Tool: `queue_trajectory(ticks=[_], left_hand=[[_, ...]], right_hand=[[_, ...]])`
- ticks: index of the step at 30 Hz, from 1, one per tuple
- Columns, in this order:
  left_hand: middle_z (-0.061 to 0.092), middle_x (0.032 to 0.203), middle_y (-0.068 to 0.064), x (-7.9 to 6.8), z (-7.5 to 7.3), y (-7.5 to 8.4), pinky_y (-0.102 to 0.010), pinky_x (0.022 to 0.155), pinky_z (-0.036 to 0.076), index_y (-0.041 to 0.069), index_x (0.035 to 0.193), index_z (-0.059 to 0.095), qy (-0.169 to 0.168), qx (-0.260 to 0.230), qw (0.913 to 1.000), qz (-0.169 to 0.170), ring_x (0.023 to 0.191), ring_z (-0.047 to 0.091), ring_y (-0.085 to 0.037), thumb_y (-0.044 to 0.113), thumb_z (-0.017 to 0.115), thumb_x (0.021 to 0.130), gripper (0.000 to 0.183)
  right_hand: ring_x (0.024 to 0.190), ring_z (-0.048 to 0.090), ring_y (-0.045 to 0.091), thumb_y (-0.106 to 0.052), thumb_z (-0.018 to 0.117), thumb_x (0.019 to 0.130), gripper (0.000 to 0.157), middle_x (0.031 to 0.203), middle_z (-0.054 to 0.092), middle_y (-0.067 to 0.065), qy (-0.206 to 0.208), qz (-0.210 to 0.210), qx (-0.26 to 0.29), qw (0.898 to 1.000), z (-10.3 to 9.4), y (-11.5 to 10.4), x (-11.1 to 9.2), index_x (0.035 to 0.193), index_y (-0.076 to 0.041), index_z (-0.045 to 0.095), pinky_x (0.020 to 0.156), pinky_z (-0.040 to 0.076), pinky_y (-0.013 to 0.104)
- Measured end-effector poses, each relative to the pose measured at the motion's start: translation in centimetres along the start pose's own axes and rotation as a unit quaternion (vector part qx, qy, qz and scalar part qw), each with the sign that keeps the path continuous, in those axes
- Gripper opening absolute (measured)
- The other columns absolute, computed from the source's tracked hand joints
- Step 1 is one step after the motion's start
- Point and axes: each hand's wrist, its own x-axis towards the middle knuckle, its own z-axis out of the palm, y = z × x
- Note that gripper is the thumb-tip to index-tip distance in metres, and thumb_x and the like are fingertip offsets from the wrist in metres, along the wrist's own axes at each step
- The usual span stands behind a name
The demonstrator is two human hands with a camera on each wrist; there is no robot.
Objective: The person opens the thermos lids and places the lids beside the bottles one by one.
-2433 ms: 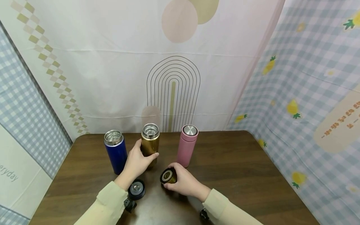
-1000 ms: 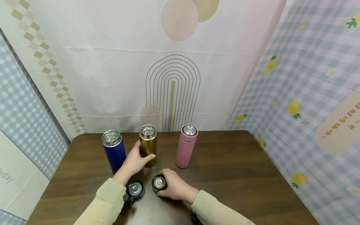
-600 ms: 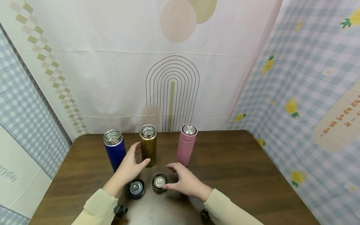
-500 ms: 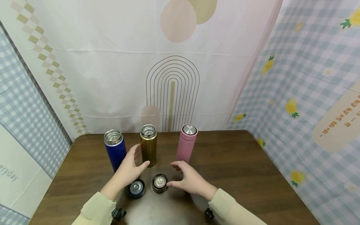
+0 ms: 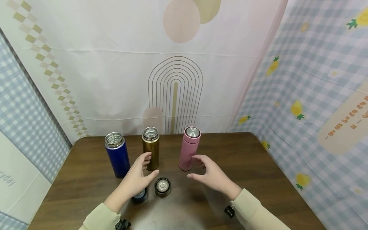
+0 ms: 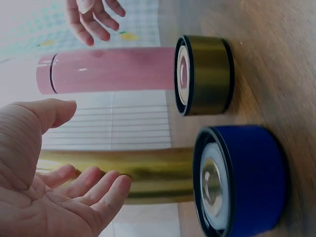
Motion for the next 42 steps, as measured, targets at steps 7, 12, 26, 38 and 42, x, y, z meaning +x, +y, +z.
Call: queue_trajectory(ticks=[7,12,26,38,42], left_hand=[[0.048,0.136,-0.012,1.1,1.5,0.7,-0.044,0.100,0.043,0.011,0.143,0.038,-0.025,-0.006,0.9997,0.001,0.124,0.050,-0.029,0.026,0.075,0.085,0.071],[0.049,0.136,-0.008,2.3,2.8,1.7,-0.045,0.100,0.042,0.015,0.143,0.039,-0.039,-0.018,0.9991,-0.001,0.123,0.051,-0.029,0.025,0.075,0.085,0.069],[0.040,0.147,-0.012,6.0,6.3,3.5,-0.047,0.103,0.039,0.015,0.151,0.030,-0.064,0.018,0.9977,0.009,0.129,0.045,-0.031,0.038,0.076,0.082,0.085],[0.033,0.152,-0.004,6.4,7.8,2.7,-0.046,0.105,0.037,0.016,0.152,0.026,-0.081,-0.050,0.9948,0.038,0.136,0.036,-0.027,0.032,0.078,0.081,0.090],[0.036,0.149,-0.002,5.8,7.7,2.8,-0.045,0.106,0.036,0.019,0.150,0.028,-0.086,-0.054,0.9937,0.047,0.136,0.037,-0.025,0.028,0.078,0.081,0.086]], right_hand=[[0.105,0.055,0.010,-0.051,0.078,0.075,0.070,0.122,0.056,-0.007,0.042,0.009,-0.016,0.999,-2.5,-0.1,0.4,0.130,-0.015,0.054,0.088,0.049,0.037],[0.107,0.056,0.013,-0.051,0.077,0.076,0.072,0.122,0.057,-0.005,0.065,0.012,-0.022,0.998,-3.7,-0.6,1.4,0.133,-0.015,0.052,0.089,0.049,0.035],[0.122,0.051,0.017,-0.046,0.078,0.078,0.085,0.135,0.050,0.000,0.096,-0.002,0.030,0.995,-4.3,-2.0,4.8,0.145,-0.016,0.035,0.097,0.045,0.035],[0.117,0.052,0.014,-0.041,0.080,0.077,0.086,0.132,0.048,0.000,0.100,-0.006,0.064,0.993,-3.1,-2.8,5.2,0.145,-0.013,0.036,0.095,0.047,0.034],[0.111,0.053,0.012,-0.043,0.080,0.076,0.076,0.126,0.048,-0.001,0.109,-0.006,0.044,0.993,-2.6,-2.7,5.0,0.138,-0.016,0.044,0.090,0.049,0.030]])
